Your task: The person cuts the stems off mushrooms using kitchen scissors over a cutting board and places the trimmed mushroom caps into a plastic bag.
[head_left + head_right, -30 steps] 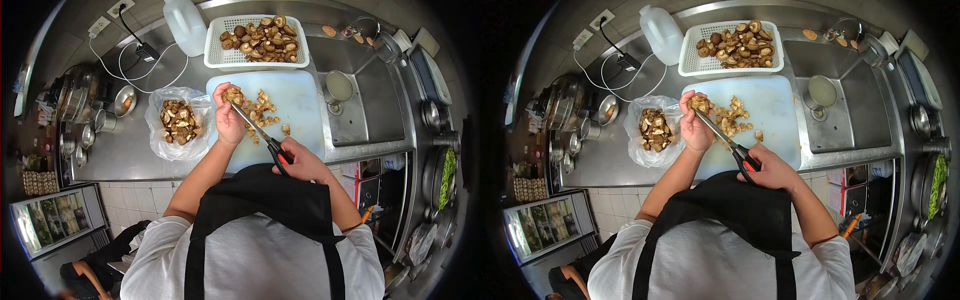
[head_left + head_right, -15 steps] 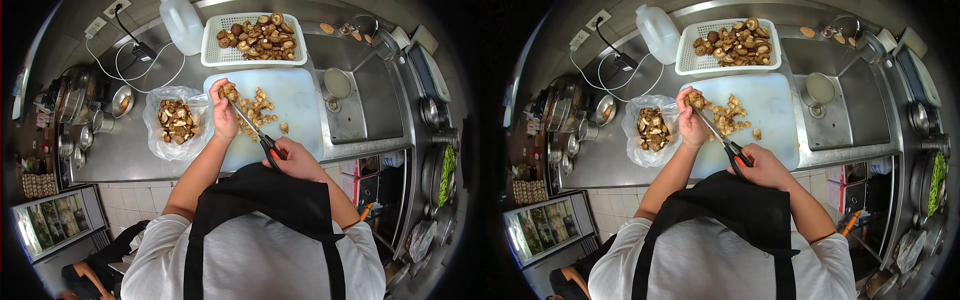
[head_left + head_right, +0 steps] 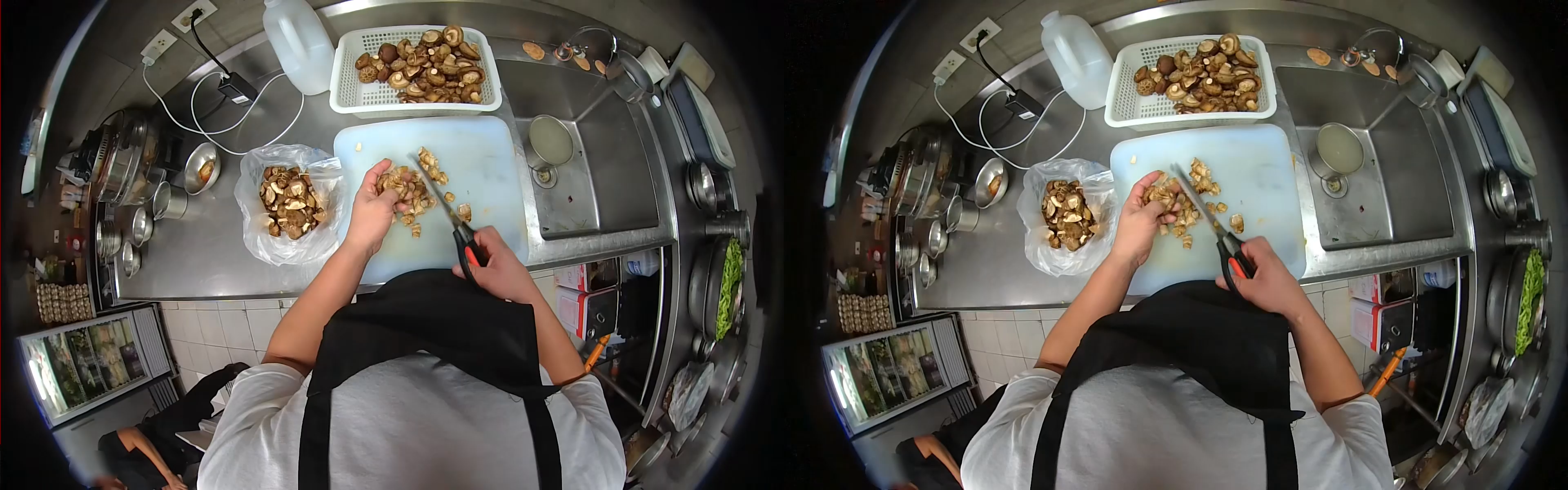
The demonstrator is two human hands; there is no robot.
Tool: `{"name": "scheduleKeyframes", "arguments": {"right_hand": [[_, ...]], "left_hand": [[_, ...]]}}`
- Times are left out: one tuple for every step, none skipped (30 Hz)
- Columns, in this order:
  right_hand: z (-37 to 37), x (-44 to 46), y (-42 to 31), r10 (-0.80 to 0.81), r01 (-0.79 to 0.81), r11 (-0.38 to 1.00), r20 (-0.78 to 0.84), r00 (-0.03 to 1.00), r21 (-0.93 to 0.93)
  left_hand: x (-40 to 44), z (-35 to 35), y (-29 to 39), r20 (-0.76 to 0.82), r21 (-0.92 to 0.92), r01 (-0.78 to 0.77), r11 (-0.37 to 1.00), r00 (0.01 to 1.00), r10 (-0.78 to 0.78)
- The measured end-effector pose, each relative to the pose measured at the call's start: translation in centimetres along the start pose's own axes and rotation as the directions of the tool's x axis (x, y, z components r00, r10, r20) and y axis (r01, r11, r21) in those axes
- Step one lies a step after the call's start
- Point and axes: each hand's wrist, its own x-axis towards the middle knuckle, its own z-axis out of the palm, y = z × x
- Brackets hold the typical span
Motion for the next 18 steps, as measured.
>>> {"name": "scheduleKeyframes", "arguments": {"right_hand": [[0.2, 0.7, 0.3, -0.044, 0.054, 0.989, -0.07, 0.997, 0.134], [0.3, 1.3, 0.4, -0.076, 0.113, 0.958, -0.149, 0.986, 0.262], [0.3, 1.9, -0.3, -0.073, 0.113, 0.959, -0.159, 0.985, 0.26], [0.4, 2.9, -1.5, -0.146, 0.196, 0.954, -0.216, 0.965, 0.228], [0.4, 3.9, -2.4, -0.22, 0.276, 0.942, -0.269, 0.938, 0.19], [0.9, 5.0, -2.3, -0.218, 0.275, 0.944, -0.277, 0.936, 0.184], [1.8, 6.5, -1.6, -0.195, 0.275, 0.916, -0.273, 0.942, 0.292], [2.5, 7.6, -1.3, -0.177, 0.274, 0.876, -0.264, 0.948, 0.397], [2.9, 8.3, -1.5, -0.184, 0.279, 0.874, -0.259, 0.948, 0.398], [3.4, 8.9, -1.8, -0.206, 0.299, 0.866, -0.26, 0.944, 0.4], [4.1, 9.5, -2.1, -0.228, 0.319, 0.858, -0.257, 0.939, 0.403], [4.5, 9.3, -3.5, -0.21, 0.31, 0.834, -0.258, 0.943, 0.456], [4.6, 9.4, -3.8, -0.215, 0.309, 0.833, -0.246, 0.945, 0.459], [4.7, 9.5, -3.9, -0.208, 0.299, 0.865, -0.254, 0.945, 0.402], [4.7, 9.6, -4.0, -0.199, 0.286, 0.895, -0.266, 0.943, 0.342], [4.9, 9.8, -3.7, -0.197, 0.282, 0.897, -0.262, 0.945, 0.342], [5.0, 10.1, -3.3, -0.219, 0.305, 0.899, -0.28, 0.935, 0.316], [4.9, 10.4, -3.0, -0.24, 0.327, 0.9, -0.299, 0.924, 0.288]], "left_hand": [[-0.1, 0.0, 0.1, 0.002, 0.0, -0.003, 1.0, 1.0, 0.003], [-0.3, -0.1, 0.3, 0.035, 0.085, 0.01, 0.996, 0.999, -0.013], [-0.5, -0.1, 0.3, 0.07, 0.17, 0.021, 0.985, 0.997, -0.034], [-0.7, -0.1, 0.1, 0.084, 0.169, 0.023, 0.985, 0.996, -0.037], [-0.9, -0.1, -0.3, 0.151, 0.258, -0.007, 0.966, 0.988, -0.033], [-1.1, -0.1, -0.7, 0.213, 0.342, -0.045, 0.939, 0.977, -0.031], [-1.2, 0.0, -1.3, 0.218, 0.34, -0.047, 0.939, 0.975, -0.03], [-1.3, 0.1, -1.9, 0.223, 0.415, -0.162, 0.895, 0.972, 0.073], [-1.6, 0.5, -1.4, 0.231, 0.488, -0.271, 0.83, 0.957, 0.176], [-2.1, 0.5, -0.6, 0.3, 0.729, -0.429, 0.533, 0.9, 0.316], [-2.4, 0.7, 0.0, 0.288, 0.734, -0.425, 0.53, 0.901, 0.324], [-2.7, 0.9, 0.3, 0.31, 0.779, -0.445, 0.441, 0.886, 0.346], [-2.9, 1.1, 0.5, 0.334, 0.817, -0.459, 0.35, 0.87, 0.363], [-3.0, 1.2, 0.6, 0.364, 0.805, -0.485, 0.341, 0.858, 0.363], [-3.0, 1.0, 0.4, 0.357, 0.808, -0.48, 0.343, 0.861, 0.363], [-3.0, 0.9, 0.1, 0.35, 0.808, -0.468, 0.357, 0.87, 0.348], [-2.9, 0.9, -0.2, 0.347, 0.807, -0.459, 0.371, 0.878, 0.331], [-2.9, 1.0, -0.1, 0.346, 0.806, -0.459, 0.375, 0.878, 0.33]]}}
